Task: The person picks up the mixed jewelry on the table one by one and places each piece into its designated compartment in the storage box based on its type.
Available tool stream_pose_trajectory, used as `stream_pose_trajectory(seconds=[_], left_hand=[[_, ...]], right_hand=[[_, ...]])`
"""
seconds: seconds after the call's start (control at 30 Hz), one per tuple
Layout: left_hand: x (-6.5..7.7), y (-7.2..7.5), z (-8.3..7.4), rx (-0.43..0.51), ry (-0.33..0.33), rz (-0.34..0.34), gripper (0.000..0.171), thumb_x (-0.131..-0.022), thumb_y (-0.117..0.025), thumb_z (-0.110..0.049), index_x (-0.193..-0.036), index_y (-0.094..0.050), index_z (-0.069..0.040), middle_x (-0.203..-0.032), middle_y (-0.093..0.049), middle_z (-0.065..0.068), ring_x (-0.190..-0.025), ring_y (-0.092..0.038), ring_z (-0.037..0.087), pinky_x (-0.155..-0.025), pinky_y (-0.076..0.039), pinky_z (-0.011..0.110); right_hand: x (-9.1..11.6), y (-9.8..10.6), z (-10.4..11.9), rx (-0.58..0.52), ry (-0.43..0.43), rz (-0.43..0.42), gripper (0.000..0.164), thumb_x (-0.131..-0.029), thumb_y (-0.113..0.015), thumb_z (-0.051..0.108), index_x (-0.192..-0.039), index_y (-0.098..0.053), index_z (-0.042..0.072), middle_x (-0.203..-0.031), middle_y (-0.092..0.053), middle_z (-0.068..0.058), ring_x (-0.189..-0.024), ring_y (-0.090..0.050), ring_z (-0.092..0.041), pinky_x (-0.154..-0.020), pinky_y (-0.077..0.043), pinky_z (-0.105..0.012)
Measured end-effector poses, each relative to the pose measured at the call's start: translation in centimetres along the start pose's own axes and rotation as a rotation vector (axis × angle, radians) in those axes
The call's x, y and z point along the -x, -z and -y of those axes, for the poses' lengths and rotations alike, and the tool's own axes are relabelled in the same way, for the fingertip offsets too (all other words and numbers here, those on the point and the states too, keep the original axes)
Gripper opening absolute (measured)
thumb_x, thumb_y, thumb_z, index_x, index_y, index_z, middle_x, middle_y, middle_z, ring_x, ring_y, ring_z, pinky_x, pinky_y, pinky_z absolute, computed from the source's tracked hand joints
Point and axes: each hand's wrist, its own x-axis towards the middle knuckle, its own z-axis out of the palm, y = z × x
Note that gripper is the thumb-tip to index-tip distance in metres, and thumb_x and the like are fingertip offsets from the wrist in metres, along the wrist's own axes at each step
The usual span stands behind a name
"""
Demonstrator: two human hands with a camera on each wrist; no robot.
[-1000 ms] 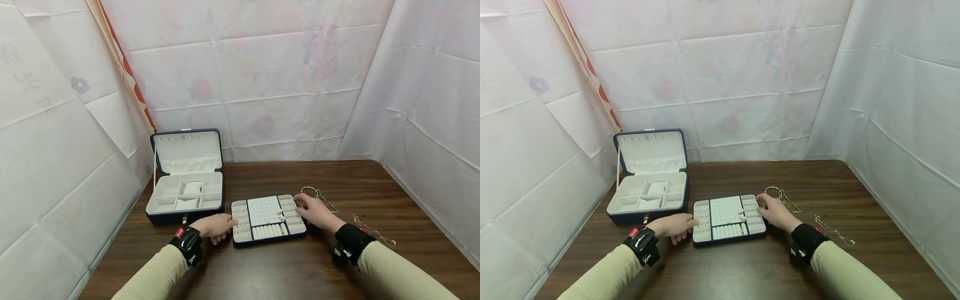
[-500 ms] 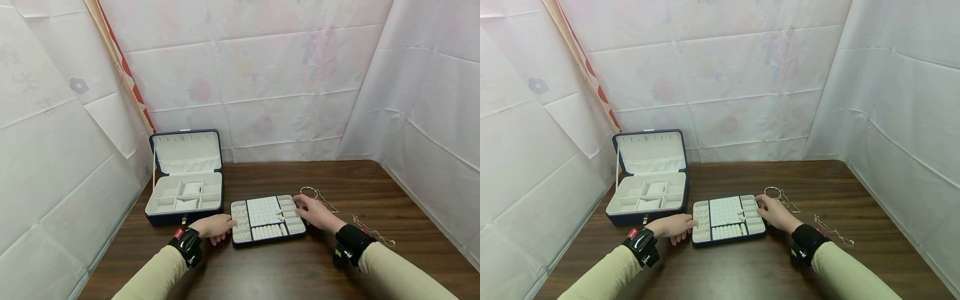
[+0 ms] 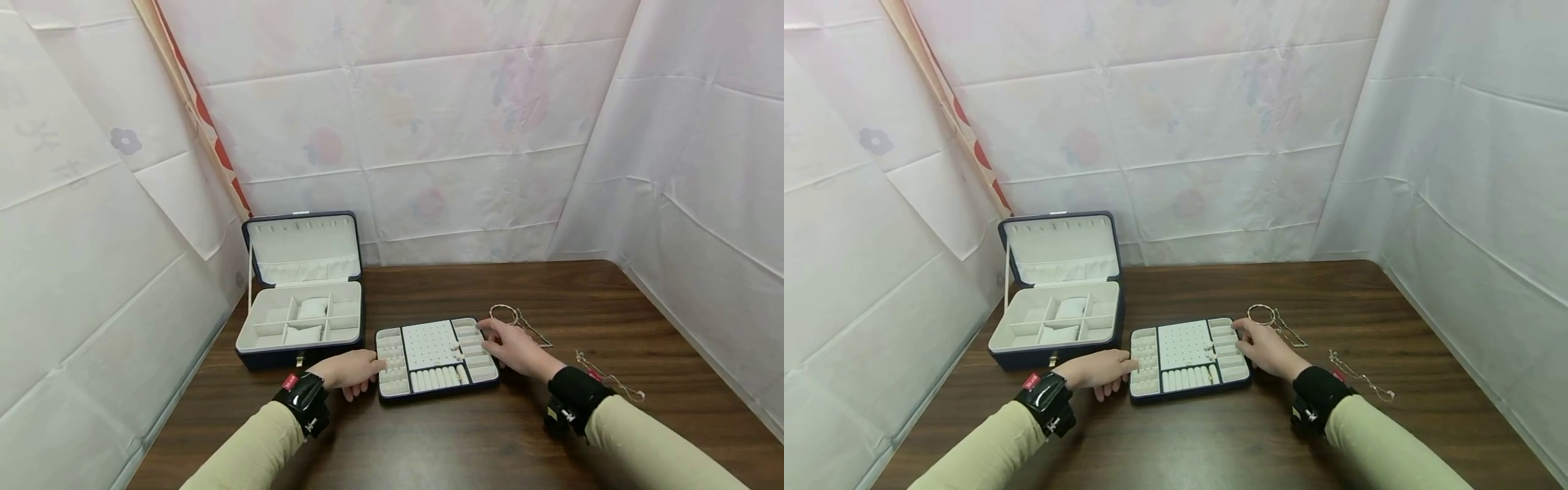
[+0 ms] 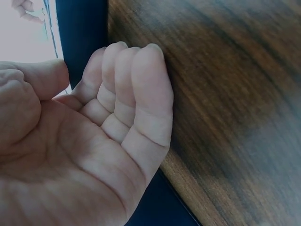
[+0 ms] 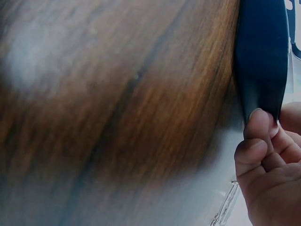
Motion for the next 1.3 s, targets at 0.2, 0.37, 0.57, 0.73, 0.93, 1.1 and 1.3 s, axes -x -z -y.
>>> stream_pose_trajectory(seconds=[0.2, 0.37, 0.57, 0.73, 0.93, 1.1, 1.3], left_hand=[[0.0, 0.0, 0.1, 0.002, -0.024, -0.034, 0.034, -0.105, -0.050, -0.030, -0.087, -0.060, -0.003, -0.071, -0.062, 0.011, -0.055, -0.059, 0.020, -0.048, -0.055, 0.035], [0.4, 0.8, 0.2, 0.000, -0.054, -0.063, 0.031, -0.105, -0.055, -0.029, -0.089, -0.062, -0.003, -0.070, -0.064, 0.011, -0.053, -0.060, 0.020, -0.048, -0.056, 0.036], [1.5, 2.8, 0.0, -0.014, -0.078, -0.133, 0.031, -0.106, -0.057, -0.027, -0.087, -0.063, -0.004, -0.066, -0.063, 0.008, -0.052, -0.059, 0.018, -0.046, -0.053, 0.033], [2.5, 5.1, 0.0, -0.005, -0.116, -0.201, 0.032, -0.107, -0.055, -0.026, -0.088, -0.063, -0.002, -0.066, -0.063, 0.007, -0.052, -0.060, 0.019, -0.047, -0.052, 0.032], [3.7, 8.6, 0.9, -0.016, -0.172, -0.357, 0.027, -0.106, -0.053, -0.022, -0.090, -0.063, -0.002, -0.071, -0.064, 0.009, -0.058, -0.061, 0.021, -0.051, -0.053, 0.032], [4.6, 11.3, 2.4, -0.144, -0.139, -0.560, 0.024, -0.106, -0.049, -0.021, -0.102, -0.066, -0.005, -0.085, -0.064, 0.008, -0.071, -0.056, 0.019, -0.064, -0.046, 0.034], [5.3, 13.5, 5.4, -0.177, -0.058, -0.717, 0.029, -0.105, -0.043, -0.019, -0.111, -0.064, 0.000, -0.102, -0.066, 0.018, -0.084, -0.059, 0.029, -0.072, -0.046, 0.041]], right_hand=[[0.1, 0.1, 0.1, -0.011, 0.006, 0.001, 0.038, -0.104, -0.059, 0.012, -0.141, -0.053, 0.005, -0.074, -0.055, -0.001, -0.056, -0.054, -0.016, -0.056, -0.045, -0.030], [0.1, 0.0, 0.2, -0.023, 0.010, -0.001, 0.036, -0.104, -0.059, 0.011, -0.139, -0.055, 0.004, -0.074, -0.054, -0.001, -0.057, -0.054, -0.017, -0.056, -0.046, -0.031], [0.2, 0.1, 0.2, -0.018, 0.022, -0.001, 0.036, -0.104, -0.059, 0.010, -0.139, -0.054, 0.004, -0.074, -0.053, -0.001, -0.057, -0.054, -0.017, -0.056, -0.045, -0.031], [0.2, 0.1, 0.1, -0.021, 0.034, 0.008, 0.035, -0.104, -0.058, 0.009, -0.139, -0.054, 0.004, -0.075, -0.053, -0.001, -0.058, -0.053, -0.017, -0.056, -0.045, -0.031], [0.4, 0.0, 0.2, -0.018, 0.047, 0.010, 0.036, -0.104, -0.059, 0.009, -0.139, -0.054, 0.004, -0.076, -0.053, -0.001, -0.058, -0.053, -0.017, -0.056, -0.046, -0.031], [0.4, 0.1, 0.3, -0.019, 0.048, 0.012, 0.038, -0.103, -0.059, 0.009, -0.140, -0.053, 0.003, -0.077, -0.054, -0.001, -0.058, -0.053, -0.017, -0.056, -0.046, -0.031], [0.5, 0.2, 0.3, -0.026, 0.045, 0.019, 0.038, -0.104, -0.058, 0.008, -0.141, -0.052, 0.003, -0.079, -0.056, -0.002, -0.060, -0.053, -0.017, -0.056, -0.046, -0.031]])
